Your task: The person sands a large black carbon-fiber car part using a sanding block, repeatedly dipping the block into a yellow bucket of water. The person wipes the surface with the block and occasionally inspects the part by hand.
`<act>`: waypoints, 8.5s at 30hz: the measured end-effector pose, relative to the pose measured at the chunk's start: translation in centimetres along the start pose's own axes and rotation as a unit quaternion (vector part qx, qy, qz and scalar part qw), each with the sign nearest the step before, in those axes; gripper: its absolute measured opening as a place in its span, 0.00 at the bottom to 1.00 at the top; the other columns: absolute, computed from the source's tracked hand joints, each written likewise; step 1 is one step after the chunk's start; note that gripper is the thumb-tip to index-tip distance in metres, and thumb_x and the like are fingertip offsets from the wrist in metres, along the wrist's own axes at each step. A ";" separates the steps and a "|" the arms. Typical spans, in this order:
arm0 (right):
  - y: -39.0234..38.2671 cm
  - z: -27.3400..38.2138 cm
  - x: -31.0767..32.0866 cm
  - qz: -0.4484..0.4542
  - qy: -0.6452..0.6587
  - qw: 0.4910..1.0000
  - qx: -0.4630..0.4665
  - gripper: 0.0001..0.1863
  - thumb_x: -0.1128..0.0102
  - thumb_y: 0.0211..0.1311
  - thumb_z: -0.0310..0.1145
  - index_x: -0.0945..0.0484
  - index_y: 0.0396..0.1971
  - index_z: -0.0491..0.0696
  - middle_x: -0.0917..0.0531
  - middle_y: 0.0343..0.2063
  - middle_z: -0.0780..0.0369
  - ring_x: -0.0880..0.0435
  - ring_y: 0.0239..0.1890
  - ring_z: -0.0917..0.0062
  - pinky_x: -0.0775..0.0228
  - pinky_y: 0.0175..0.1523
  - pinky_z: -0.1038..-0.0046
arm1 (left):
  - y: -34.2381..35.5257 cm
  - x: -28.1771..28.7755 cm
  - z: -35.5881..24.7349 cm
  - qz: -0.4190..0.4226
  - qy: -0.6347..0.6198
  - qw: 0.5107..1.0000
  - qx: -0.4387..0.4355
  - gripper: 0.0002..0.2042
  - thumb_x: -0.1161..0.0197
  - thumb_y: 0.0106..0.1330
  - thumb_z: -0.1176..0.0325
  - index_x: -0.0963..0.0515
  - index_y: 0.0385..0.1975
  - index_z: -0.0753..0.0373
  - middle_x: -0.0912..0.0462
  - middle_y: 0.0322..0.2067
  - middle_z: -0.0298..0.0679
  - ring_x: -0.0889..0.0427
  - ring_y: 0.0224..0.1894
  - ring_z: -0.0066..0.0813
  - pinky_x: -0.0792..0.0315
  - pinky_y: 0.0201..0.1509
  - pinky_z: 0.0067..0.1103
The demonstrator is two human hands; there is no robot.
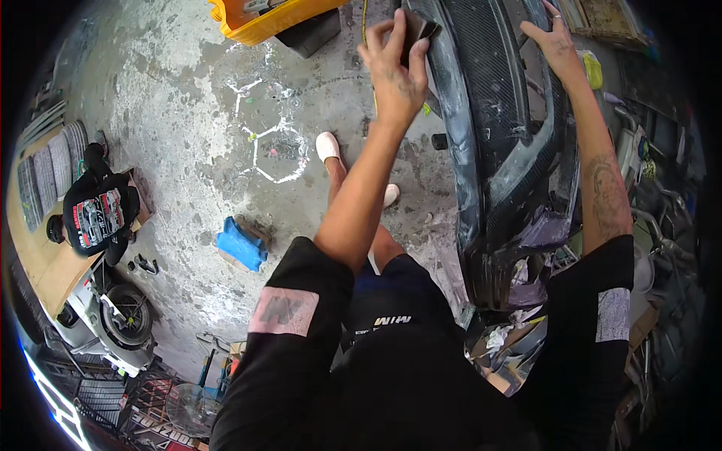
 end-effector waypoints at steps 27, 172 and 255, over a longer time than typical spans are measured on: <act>-3.1 -0.2 2.0 -0.035 -0.011 0.996 -0.078 0.52 0.28 0.49 0.48 0.40 0.73 0.43 0.26 0.63 0.41 0.28 0.67 0.52 0.35 0.70 0.61 | -11.3 -0.2 -6.8 0.060 0.018 0.997 0.042 0.26 0.36 0.67 0.70 0.27 0.66 0.66 0.25 0.54 0.53 0.30 0.54 0.53 0.38 0.64 0.41; 3.8 1.1 0.6 -0.016 0.010 0.998 -0.051 0.46 0.31 0.54 0.39 0.41 0.75 0.53 0.31 0.64 0.46 0.31 0.67 0.50 0.38 0.72 0.60 | 2.7 -2.3 -1.1 0.217 -0.090 0.961 -0.148 0.28 0.28 0.61 0.71 0.22 0.64 0.59 0.19 0.51 0.50 0.23 0.48 0.42 0.30 0.55 0.33; -14.0 6.5 -5.8 -0.047 -0.351 0.928 -0.113 0.46 0.55 0.65 0.63 0.50 0.80 0.59 0.52 0.81 0.67 0.56 0.82 0.71 0.75 0.82 0.48 | 6.5 -10.9 -20.7 0.785 -0.048 0.506 -0.353 0.20 0.34 0.67 0.71 0.21 0.59 0.62 0.19 0.50 0.49 0.20 0.52 0.51 0.26 0.60 0.37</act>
Point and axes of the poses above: each hand's wrist, its own y-axis towards the middle knuckle, its own x-axis out of the back of the hand, z = x × y, the point moved 1 cm from there along y, towards the middle knuckle
